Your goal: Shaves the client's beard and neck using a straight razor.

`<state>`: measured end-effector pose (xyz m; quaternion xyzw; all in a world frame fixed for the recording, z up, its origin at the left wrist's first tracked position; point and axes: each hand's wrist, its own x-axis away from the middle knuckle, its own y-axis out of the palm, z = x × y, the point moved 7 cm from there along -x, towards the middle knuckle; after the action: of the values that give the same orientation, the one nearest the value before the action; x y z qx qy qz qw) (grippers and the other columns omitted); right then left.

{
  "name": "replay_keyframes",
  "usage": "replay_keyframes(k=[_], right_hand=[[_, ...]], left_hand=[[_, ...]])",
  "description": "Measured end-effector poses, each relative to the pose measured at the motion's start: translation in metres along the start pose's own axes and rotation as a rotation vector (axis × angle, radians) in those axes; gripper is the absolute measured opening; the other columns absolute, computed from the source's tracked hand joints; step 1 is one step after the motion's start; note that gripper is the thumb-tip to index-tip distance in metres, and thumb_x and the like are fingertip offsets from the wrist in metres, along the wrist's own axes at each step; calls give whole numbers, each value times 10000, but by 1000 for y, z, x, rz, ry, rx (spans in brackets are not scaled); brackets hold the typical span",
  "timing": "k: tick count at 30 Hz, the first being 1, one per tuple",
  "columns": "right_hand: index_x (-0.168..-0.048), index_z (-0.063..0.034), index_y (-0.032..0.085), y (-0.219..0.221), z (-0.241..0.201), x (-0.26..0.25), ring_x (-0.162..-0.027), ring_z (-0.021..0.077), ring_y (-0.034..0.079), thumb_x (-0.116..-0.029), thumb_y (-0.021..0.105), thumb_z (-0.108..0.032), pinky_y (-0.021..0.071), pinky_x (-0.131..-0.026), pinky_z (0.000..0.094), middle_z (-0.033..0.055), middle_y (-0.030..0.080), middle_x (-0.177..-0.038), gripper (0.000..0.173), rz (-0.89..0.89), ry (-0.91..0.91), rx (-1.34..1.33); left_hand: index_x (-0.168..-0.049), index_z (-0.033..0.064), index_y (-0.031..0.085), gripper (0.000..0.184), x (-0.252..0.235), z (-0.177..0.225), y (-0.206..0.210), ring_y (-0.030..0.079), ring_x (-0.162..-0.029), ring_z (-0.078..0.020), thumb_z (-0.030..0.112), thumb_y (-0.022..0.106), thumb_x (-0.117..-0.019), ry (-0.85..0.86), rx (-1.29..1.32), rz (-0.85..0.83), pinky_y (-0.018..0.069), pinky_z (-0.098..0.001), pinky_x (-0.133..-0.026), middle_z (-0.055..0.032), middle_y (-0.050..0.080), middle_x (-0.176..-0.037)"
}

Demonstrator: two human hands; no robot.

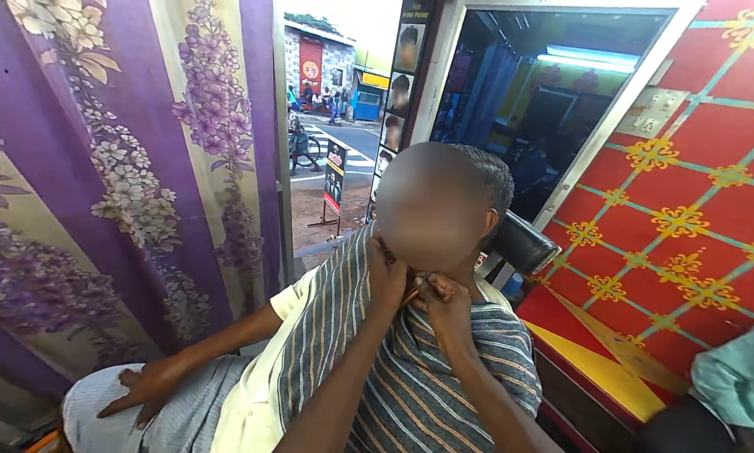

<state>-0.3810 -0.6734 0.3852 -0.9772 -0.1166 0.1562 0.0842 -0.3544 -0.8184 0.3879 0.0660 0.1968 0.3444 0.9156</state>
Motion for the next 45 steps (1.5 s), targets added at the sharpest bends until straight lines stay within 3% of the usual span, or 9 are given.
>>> replay_keyframes(k=[5, 11, 17, 25, 27, 30, 32, 41, 45], right_hand=[[-1030, -80, 781, 7, -8, -4, -854, 125, 746, -970, 681, -118, 630, -833, 352, 38, 775, -935, 123, -115, -48, 216], [-1005, 7, 740, -7, 3, -1, -829, 211, 760, -966, 700, -52, 666, -768, 374, 125, 760, -928, 81, -28, 95, -159], [-991, -43, 766, -1, -3, -4, -856, 140, 751, -977, 665, -76, 644, -819, 339, 60, 773, -933, 107, -119, -1, -9], [-1007, 44, 721, -11, 2, 2, -835, 233, 746, -978, 682, -47, 656, -766, 382, 158, 744, -942, 103, -38, 204, -321], [-1006, 53, 716, -12, 0, 4, -830, 238, 743, -982, 671, -34, 653, -769, 384, 168, 737, -932, 101, -32, 216, -352], [-996, 33, 730, -9, -2, 2, -834, 197, 747, -973, 658, -5, 648, -786, 360, 134, 755, -918, 84, -91, 116, -260], [-1011, 16, 741, -6, -1, 0, -844, 182, 748, -972, 656, -11, 644, -796, 352, 116, 761, -928, 97, -125, 101, -212], [-985, 72, 689, -10, 5, 2, -814, 254, 740, -989, 642, -2, 652, -768, 387, 188, 726, -918, 87, -34, 252, -460], [-998, 74, 684, -9, 1, 5, -824, 250, 737, -989, 638, 2, 649, -776, 382, 187, 724, -931, 85, -50, 254, -494]], left_hand=[[-1425, 150, 416, 636, 2, 3, 6, 630, -875, -187, 346, 758, -926, -3, -61, 38, 547, -379, -750, -89, 608, -1104], [-1387, 154, 463, 607, 1, 1, 2, 640, -827, -196, 433, 744, -927, -22, -36, 88, 557, -388, -722, -84, 629, -1050], [-1492, 152, 374, 816, 8, 7, 10, 647, -887, -196, 376, 822, -848, -2, -148, 72, 569, -400, -744, -106, 600, -1191], [-1410, 131, 447, 750, 7, 7, 7, 644, -847, -195, 430, 836, -842, -19, -141, 146, 568, -396, -739, -92, 614, -1099], [-1419, 125, 462, 772, 11, 9, 7, 626, -942, -217, 485, 820, -838, 6, -188, 167, 546, -431, -807, -106, 590, -1194], [-1537, 121, 377, 983, 16, 12, 12, 555, -1216, -311, 594, 803, -788, 54, -317, 161, 483, -540, -992, -167, 500, -1420], [-1546, 113, 365, 1018, 16, 14, 15, 523, -1278, -343, 576, 831, -768, 59, -348, 162, 461, -573, -1022, -182, 468, -1466], [-1422, 110, 512, 853, 13, 18, 10, 598, -1195, -280, 576, 831, -782, 65, -294, 216, 497, -543, -989, -122, 604, -1326], [-1430, 112, 504, 856, 12, 17, 11, 599, -1190, -282, 583, 821, -790, 56, -292, 211, 500, -542, -981, -129, 593, -1339]])
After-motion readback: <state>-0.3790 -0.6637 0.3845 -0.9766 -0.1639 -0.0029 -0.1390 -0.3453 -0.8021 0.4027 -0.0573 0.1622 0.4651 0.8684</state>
